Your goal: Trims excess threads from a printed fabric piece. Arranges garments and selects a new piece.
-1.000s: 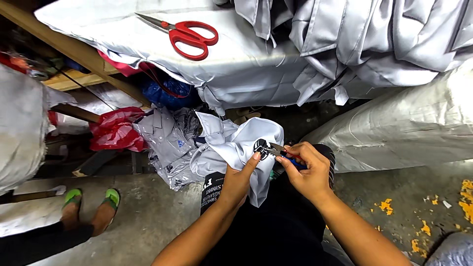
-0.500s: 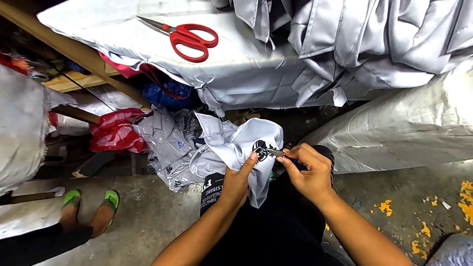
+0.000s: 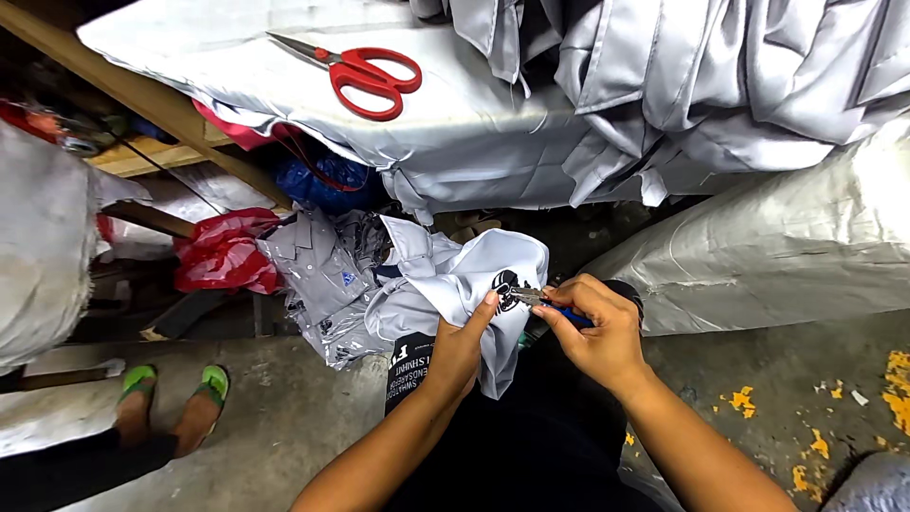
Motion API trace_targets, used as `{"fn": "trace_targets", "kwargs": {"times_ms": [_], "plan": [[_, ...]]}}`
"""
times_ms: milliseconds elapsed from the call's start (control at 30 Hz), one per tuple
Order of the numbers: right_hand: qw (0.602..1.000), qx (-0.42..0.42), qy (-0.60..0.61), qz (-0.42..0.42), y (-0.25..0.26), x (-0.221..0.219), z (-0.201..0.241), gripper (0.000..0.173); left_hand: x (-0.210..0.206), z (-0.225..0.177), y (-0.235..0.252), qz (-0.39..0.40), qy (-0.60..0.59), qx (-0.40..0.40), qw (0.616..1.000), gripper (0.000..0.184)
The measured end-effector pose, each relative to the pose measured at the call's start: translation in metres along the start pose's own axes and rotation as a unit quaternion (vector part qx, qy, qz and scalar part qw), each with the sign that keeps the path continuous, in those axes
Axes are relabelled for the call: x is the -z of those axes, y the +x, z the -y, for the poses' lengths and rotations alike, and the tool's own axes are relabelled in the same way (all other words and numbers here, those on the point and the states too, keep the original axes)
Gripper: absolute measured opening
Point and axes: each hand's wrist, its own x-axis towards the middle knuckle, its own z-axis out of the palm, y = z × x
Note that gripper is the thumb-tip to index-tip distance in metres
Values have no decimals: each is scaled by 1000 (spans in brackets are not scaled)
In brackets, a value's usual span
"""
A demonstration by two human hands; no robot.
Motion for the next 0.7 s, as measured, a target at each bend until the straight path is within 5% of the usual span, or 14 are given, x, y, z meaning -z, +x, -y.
{"fn": "trace_targets", "kwargs": {"times_ms": [700], "plan": [[999, 30, -10, 41, 5, 4, -6, 22, 4, -2, 2, 6, -7, 14, 1000, 17]]}}
